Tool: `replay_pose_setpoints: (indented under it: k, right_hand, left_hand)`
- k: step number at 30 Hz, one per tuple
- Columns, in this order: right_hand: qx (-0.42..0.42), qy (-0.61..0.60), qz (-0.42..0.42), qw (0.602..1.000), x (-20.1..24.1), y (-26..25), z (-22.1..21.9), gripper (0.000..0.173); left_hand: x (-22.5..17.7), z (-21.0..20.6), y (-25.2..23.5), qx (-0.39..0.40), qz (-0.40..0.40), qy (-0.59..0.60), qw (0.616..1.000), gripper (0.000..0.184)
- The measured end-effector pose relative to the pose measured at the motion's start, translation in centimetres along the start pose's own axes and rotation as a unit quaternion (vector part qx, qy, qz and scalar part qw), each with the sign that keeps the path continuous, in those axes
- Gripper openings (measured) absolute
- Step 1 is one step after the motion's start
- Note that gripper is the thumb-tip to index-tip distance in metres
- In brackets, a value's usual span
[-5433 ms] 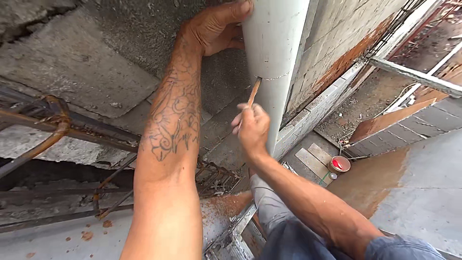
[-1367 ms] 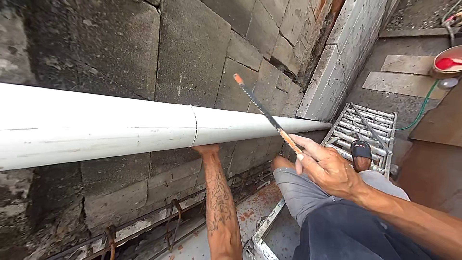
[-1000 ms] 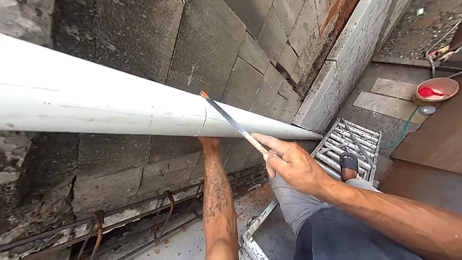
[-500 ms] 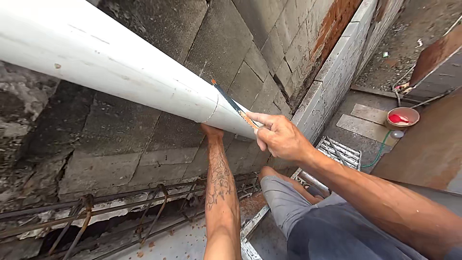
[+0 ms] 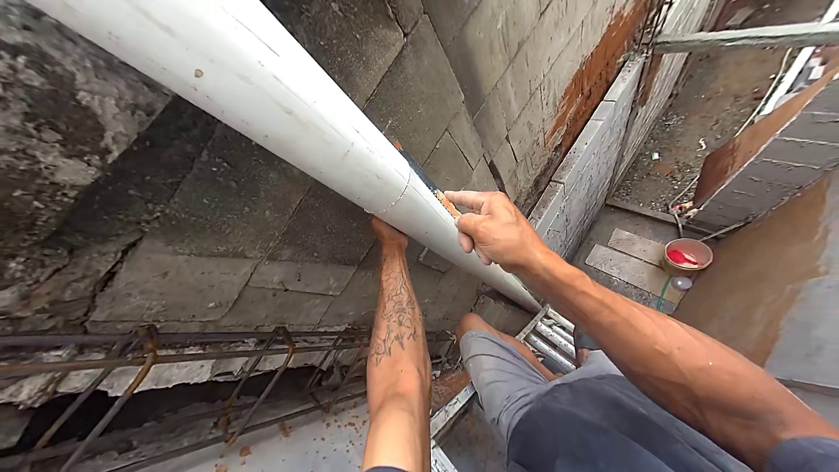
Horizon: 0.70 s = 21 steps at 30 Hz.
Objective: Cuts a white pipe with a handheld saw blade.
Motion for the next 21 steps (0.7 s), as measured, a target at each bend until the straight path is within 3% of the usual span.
replay_pose_setpoints:
  k: [4, 9, 12, 14, 15, 18, 19, 21]
  right_hand:
    - [-0.023, -0.019, 0.008, 1.0, -0.7, 0.4, 0.5, 0.048]
    - [-0.009, 0.055, 0.001, 0.998, 0.4, -2.6, -0.8, 0.049]
    - [0.017, 0.069, 0.003, 0.997, -1.3, 0.8, -1.0, 0.048]
    - [-0.01, 0.041, 0.016, 0.999, -2.0, 0.6, -1.3, 0.045]
    - [-0.018, 0.034, 0.023, 0.999, -2.2, -0.5, -1.6, 0.045]
    - [-0.009, 0.04, 0.025, 0.999, -1.9, -2.6, -3.2, 0.05]
    - [0.001, 0.058, 0.021, 0.998, -1.8, -1.9, -3.3, 0.049]
    - [0.002, 0.05, 0.017, 0.999, -2.5, -0.4, -2.8, 0.048]
  left_hand:
    - [-0.3, -0.8, 0.2, 0.051, -0.023, 0.032, 0.998, 0.066]
    - [0.1, 0.0, 0.4, -0.015, -0.004, -0.018, 1.0, 0.061]
    - [0.3, -0.1, 0.4, -0.071, 0.011, -0.02, 0.997, 0.063]
    - [0.5, -0.5, 0.5, -0.078, 0.002, -0.025, 0.997, 0.061]
    - [-0.2, -0.9, 1.3, -0.087, 0.021, -0.023, 0.996, 0.06]
    - [-5.4, -3.8, 3.3, -0.188, 0.18, 0.024, 0.965, 0.058]
    - [-4.6, -2.9, 2.9, -0.164, 0.152, 0.025, 0.974, 0.06]
    - [-0.4, 0.1, 0.8, -0.066, 0.021, 0.0, 0.998, 0.064]
Point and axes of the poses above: each hand's wrist, its own y-axis away from the middle knuckle, its own z-axis out of the back of the hand, x = y × z, the point moved 2 cm from there along -y, towards the middle knuckle, and after that the axes turned 8 degrees about -y, right-handed, at the moved point
